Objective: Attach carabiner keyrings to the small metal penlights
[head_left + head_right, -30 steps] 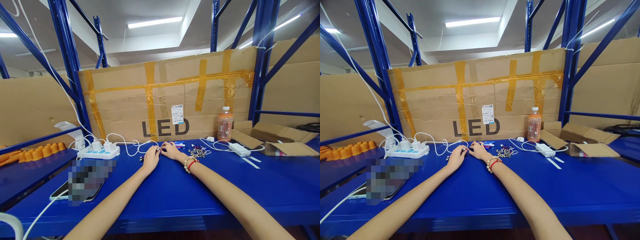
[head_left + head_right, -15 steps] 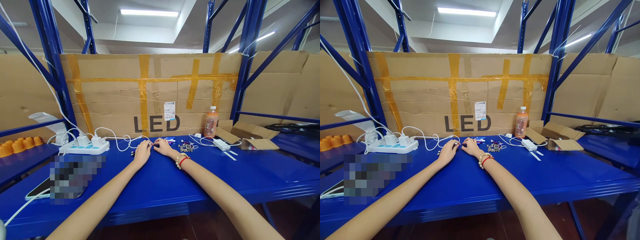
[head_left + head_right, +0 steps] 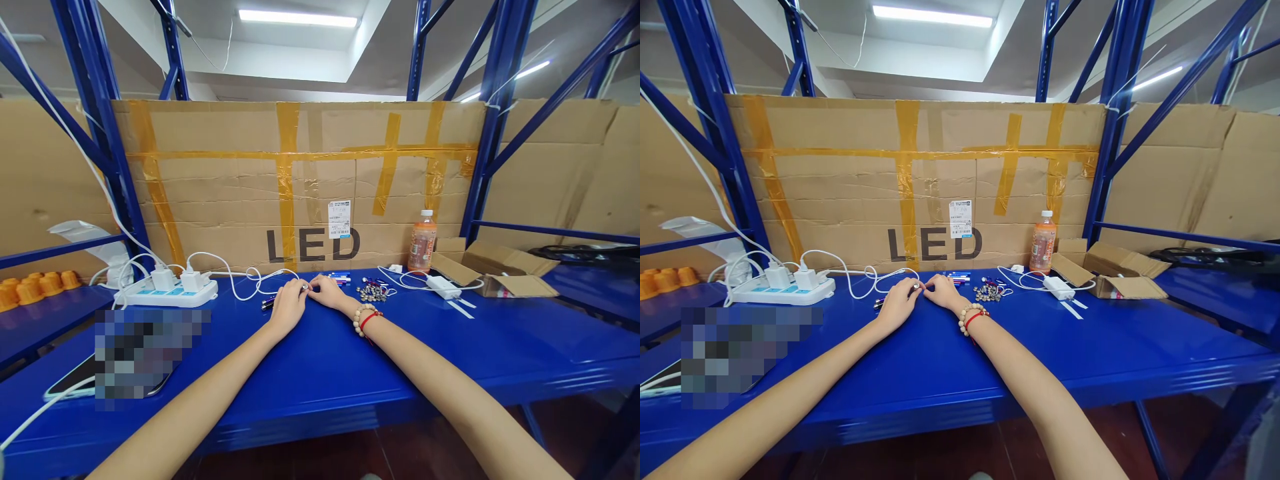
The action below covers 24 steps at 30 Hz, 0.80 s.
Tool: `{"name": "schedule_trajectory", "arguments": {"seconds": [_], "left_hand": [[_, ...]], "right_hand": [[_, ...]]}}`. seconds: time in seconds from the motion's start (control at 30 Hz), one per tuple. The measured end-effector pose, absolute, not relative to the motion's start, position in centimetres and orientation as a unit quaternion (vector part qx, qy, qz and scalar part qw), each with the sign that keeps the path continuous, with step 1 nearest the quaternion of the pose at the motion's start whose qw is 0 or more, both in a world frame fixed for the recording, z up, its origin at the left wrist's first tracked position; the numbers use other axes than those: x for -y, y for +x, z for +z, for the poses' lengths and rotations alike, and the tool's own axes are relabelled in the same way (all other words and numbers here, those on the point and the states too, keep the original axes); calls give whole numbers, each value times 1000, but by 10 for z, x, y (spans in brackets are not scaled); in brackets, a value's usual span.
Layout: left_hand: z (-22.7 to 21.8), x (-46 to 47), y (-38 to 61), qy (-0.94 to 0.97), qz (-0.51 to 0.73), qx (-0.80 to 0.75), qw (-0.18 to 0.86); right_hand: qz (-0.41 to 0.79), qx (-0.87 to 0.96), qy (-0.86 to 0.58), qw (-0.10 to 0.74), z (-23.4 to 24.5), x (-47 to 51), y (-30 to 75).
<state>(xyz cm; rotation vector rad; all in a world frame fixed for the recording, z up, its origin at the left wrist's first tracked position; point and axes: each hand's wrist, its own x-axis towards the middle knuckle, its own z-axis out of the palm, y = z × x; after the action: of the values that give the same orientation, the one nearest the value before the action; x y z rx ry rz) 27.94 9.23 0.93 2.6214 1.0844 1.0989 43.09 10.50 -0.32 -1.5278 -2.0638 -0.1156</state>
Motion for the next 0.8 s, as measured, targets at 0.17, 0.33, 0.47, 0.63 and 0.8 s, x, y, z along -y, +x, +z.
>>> {"name": "schedule_trajectory", "arguments": {"seconds": [0.17, 0.33, 0.47, 0.63, 0.8], "left_hand": [[9, -93, 278, 866, 345, -359, 40], [9, -94, 275, 864, 341, -370, 32], [9, -96, 274, 860, 340, -379, 26], [10, -99, 273, 858, 331, -391, 30], [9, -100, 274, 855, 309, -412, 62]], "right_hand": [[-39, 767, -568, 295, -3, -106, 432], [-31, 759, -554, 341, -3, -108, 436], [5, 726, -546, 417, -4, -110, 438], [102, 675, -509, 524, -2, -109, 434], [213, 614, -475, 594, 0, -106, 426]]}}
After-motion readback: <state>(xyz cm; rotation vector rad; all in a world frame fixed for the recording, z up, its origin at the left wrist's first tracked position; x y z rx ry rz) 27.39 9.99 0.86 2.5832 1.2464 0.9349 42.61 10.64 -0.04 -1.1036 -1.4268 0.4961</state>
